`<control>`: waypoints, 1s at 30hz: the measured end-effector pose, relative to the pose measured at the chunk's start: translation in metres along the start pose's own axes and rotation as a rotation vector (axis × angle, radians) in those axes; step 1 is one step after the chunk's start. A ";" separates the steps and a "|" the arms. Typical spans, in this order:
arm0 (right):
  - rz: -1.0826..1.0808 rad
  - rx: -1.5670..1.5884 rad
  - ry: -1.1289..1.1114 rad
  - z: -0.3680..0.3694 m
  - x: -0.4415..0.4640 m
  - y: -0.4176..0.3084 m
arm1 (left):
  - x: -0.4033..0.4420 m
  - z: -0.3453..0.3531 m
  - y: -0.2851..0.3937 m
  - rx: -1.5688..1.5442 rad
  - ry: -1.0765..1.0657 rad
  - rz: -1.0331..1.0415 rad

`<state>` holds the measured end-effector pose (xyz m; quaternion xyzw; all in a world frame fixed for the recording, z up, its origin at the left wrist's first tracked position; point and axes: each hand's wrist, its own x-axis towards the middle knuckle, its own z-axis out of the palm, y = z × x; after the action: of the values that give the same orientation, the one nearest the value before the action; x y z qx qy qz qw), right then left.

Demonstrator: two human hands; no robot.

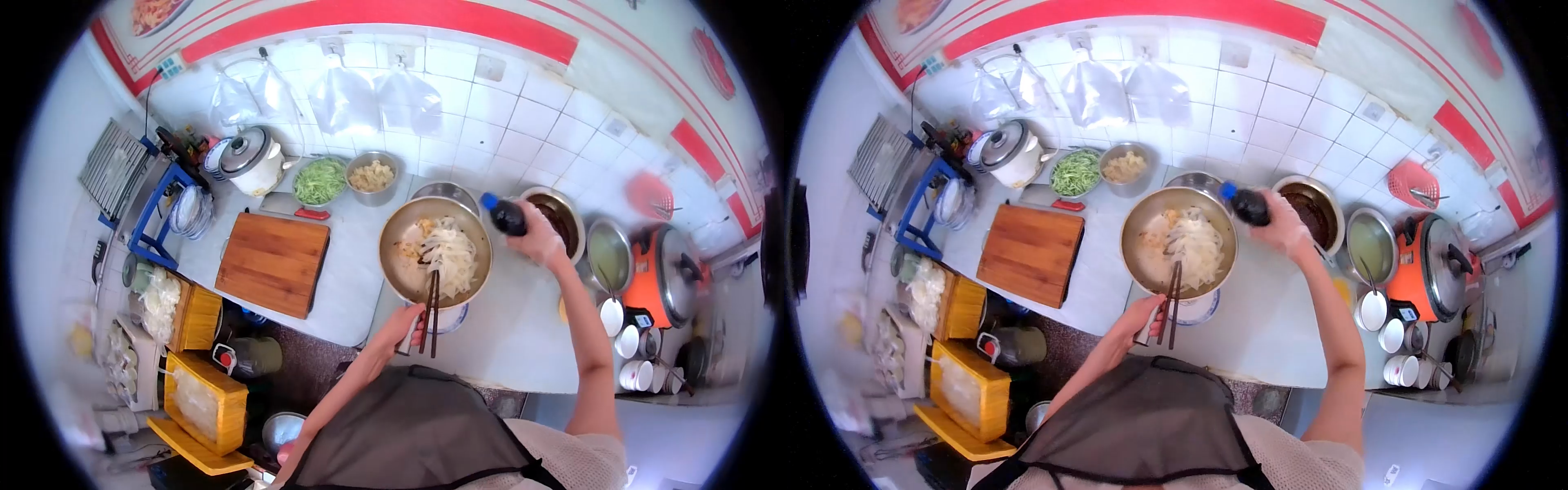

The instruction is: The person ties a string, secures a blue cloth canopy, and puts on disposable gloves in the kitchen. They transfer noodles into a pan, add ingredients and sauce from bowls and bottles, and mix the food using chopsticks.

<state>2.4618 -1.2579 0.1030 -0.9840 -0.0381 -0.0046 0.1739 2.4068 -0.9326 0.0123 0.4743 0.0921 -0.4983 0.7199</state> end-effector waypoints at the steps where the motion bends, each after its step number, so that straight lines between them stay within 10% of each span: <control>1: 0.052 0.302 0.123 0.000 0.002 0.007 | -0.005 -0.003 0.002 -0.048 -0.014 -0.001; 7: 0.140 1.044 0.710 0.027 0.071 0.052 | -0.026 -0.035 0.006 -0.152 0.092 -0.010; 14: 0.484 0.488 0.911 0.171 0.183 0.133 | -0.055 -0.074 0.011 -0.237 0.329 0.000; 21: 0.611 0.810 1.006 0.214 0.183 0.114 | -0.042 -0.120 0.017 -0.392 0.365 0.032; 24: 0.675 0.663 0.842 0.222 0.166 0.068 | -0.031 -0.133 0.030 -0.401 0.342 0.019; 27: 0.184 0.779 0.368 0.192 0.194 -0.054 | -0.019 -0.144 0.030 -0.447 0.359 0.029; 30: -0.142 0.186 0.036 0.213 0.299 -0.113 | -0.008 -0.153 0.034 -0.484 0.344 0.082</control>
<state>2.7506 -1.0575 -0.0520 -0.9583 -0.1047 -0.0309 0.2642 2.4823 -0.8071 -0.0448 0.3699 0.3097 -0.3446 0.8053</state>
